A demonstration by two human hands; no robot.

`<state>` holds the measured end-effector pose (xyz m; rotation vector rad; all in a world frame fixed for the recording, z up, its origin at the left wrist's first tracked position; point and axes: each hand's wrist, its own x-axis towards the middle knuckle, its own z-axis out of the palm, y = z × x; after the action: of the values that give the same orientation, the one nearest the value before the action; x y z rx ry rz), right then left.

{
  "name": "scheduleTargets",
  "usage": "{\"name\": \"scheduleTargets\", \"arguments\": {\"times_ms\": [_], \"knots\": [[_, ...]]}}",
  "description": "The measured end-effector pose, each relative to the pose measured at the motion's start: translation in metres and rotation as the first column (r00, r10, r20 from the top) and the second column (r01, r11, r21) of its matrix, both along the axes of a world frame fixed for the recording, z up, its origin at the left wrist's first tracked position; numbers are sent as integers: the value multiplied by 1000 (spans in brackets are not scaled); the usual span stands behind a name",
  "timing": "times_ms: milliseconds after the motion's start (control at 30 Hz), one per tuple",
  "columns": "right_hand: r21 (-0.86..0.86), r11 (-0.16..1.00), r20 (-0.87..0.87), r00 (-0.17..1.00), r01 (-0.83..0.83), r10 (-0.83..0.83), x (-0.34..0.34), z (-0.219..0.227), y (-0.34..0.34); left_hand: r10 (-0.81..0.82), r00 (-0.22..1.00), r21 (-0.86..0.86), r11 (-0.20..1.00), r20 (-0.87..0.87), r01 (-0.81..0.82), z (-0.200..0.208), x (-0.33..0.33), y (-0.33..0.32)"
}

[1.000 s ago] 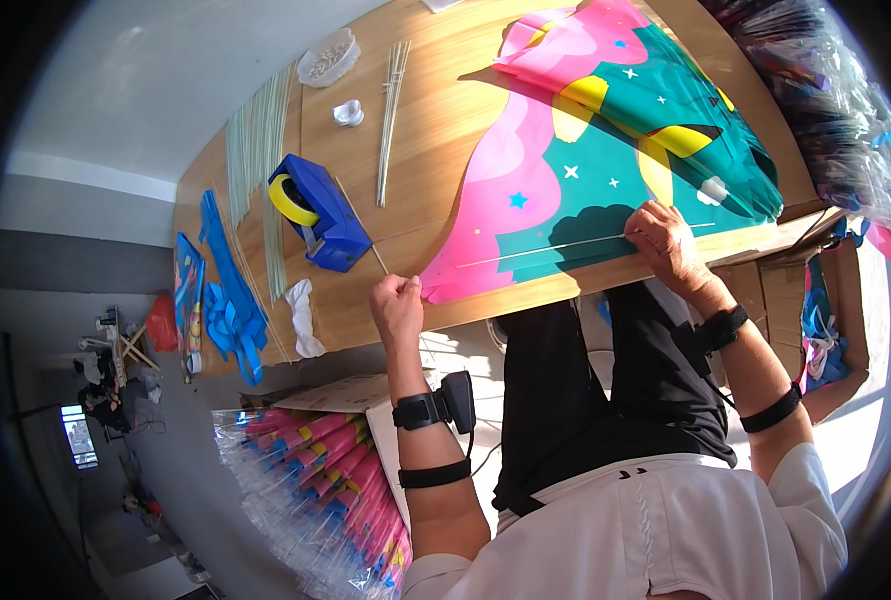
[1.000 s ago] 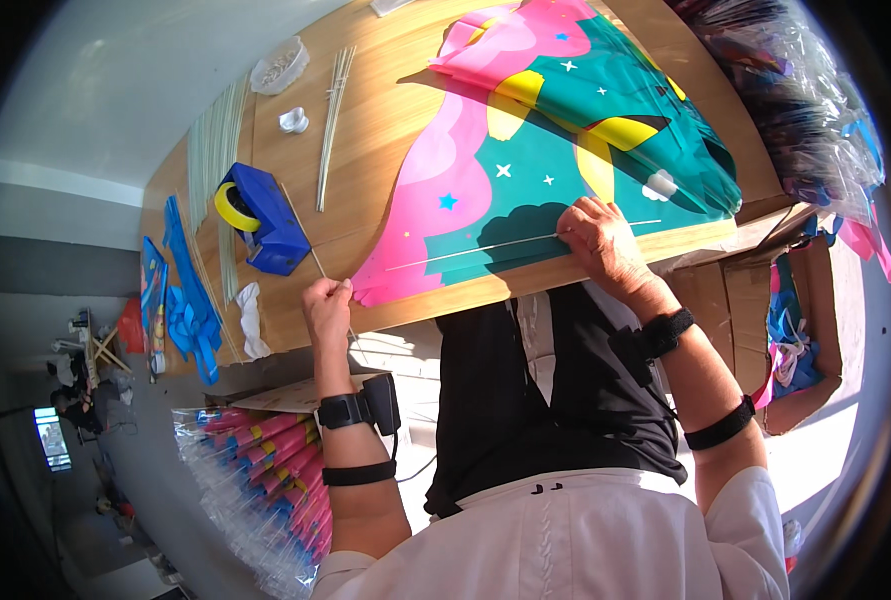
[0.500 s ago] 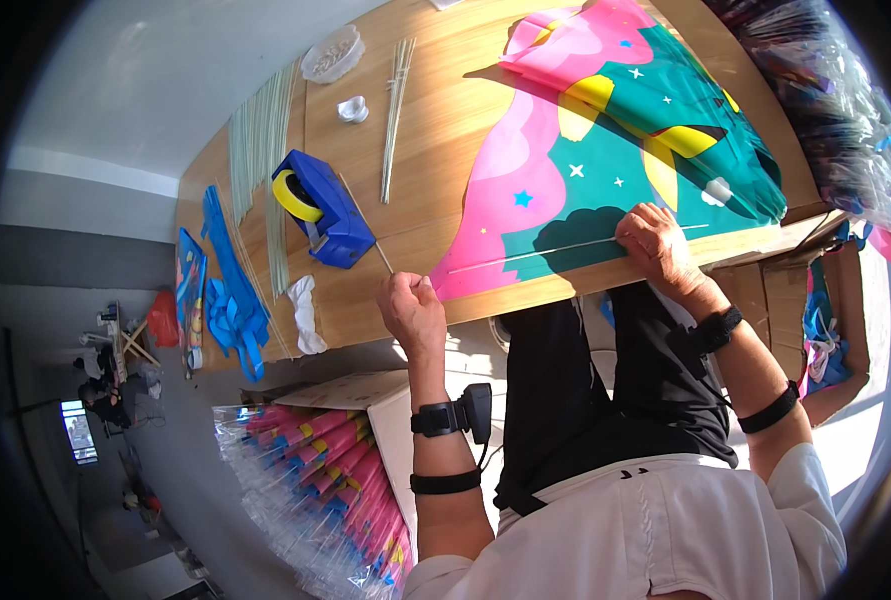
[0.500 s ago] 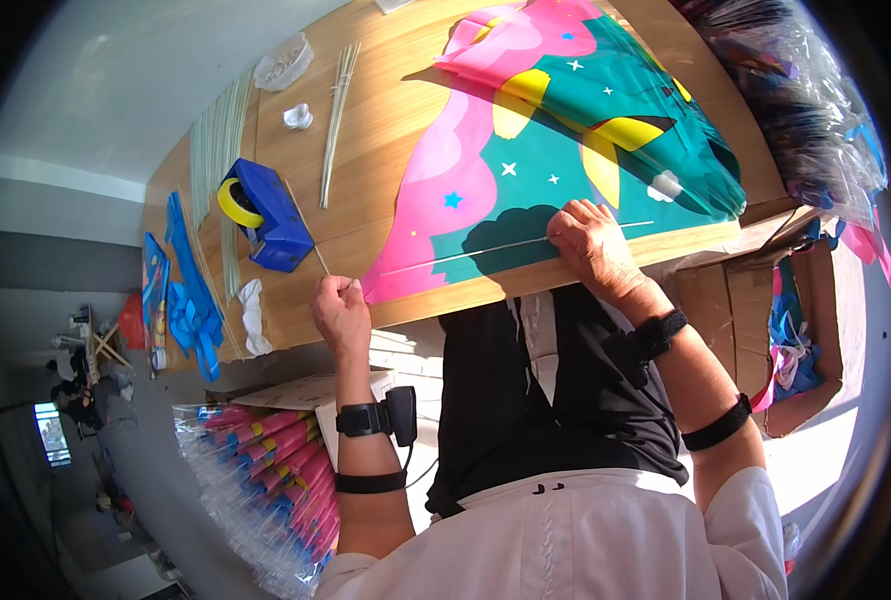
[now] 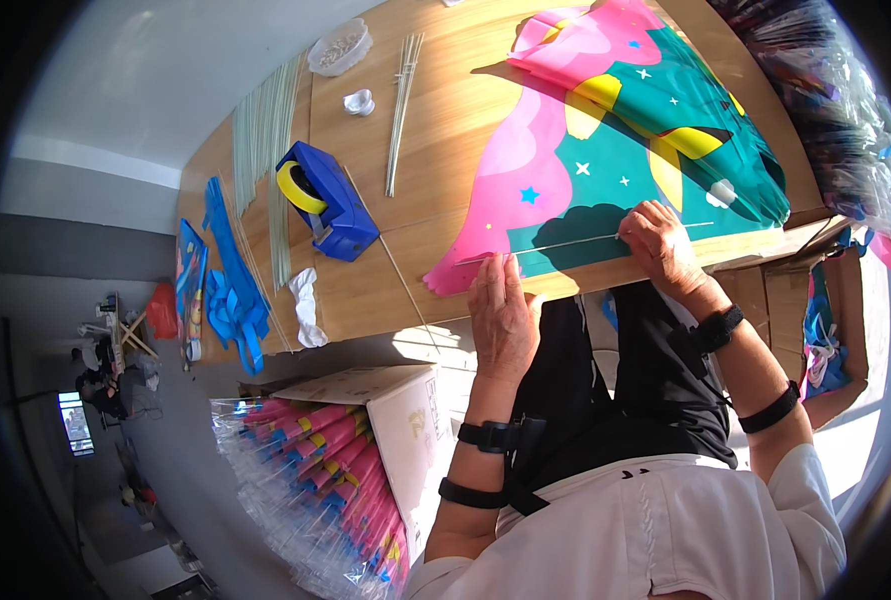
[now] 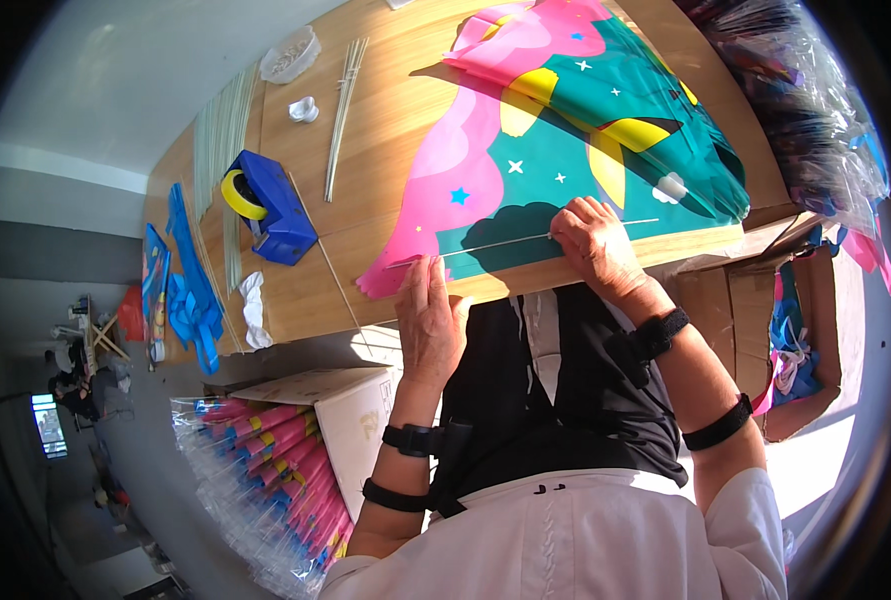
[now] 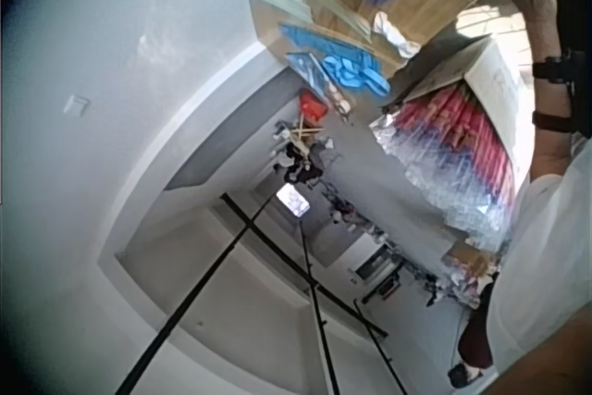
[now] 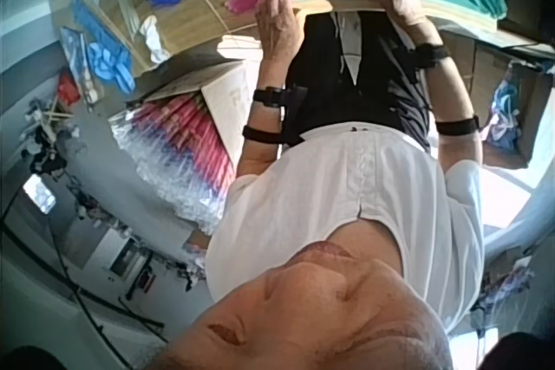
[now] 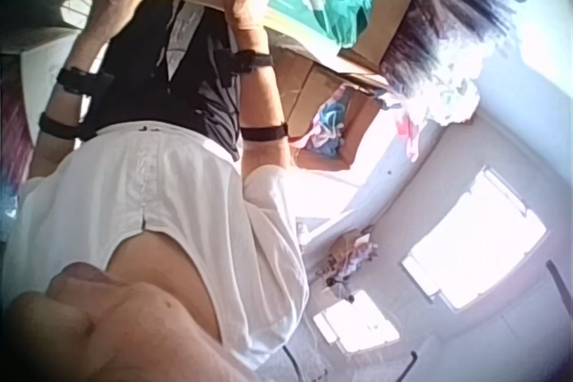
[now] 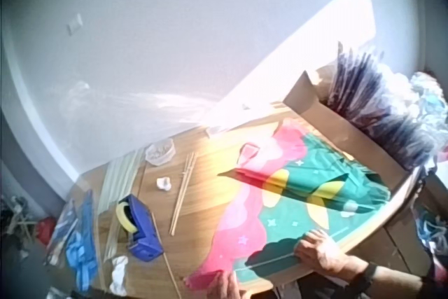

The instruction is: Assembling a decorative kite by attaching wooden sticks to the fabric using adhesive tape.

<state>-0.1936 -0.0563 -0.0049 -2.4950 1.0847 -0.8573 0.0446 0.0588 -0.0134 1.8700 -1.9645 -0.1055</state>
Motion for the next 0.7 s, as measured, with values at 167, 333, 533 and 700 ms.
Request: {"name": "scheduleTargets", "arguments": {"times_ms": [167, 333, 533, 700], "knots": [[63, 998, 4, 1000, -24, 24, -2, 0, -1, 20, 1000, -10, 1000, 10, -20, -1, -1, -1], [133, 988, -16, 997, -75, 78, -3, 5, -1, 24, 1000, -18, 1000, 5, -24, -3, -1, 0], [115, 993, -55, 998, -26, 33, 5, 13, -3, 26, 999, -11, 1000, 37, -25, -3, 0, -1], [94, 996, -10, 1000, -3, 4, 5, 8, -3, 27, 999, -11, 1000, 29, -27, -2, 0, -2]]}}
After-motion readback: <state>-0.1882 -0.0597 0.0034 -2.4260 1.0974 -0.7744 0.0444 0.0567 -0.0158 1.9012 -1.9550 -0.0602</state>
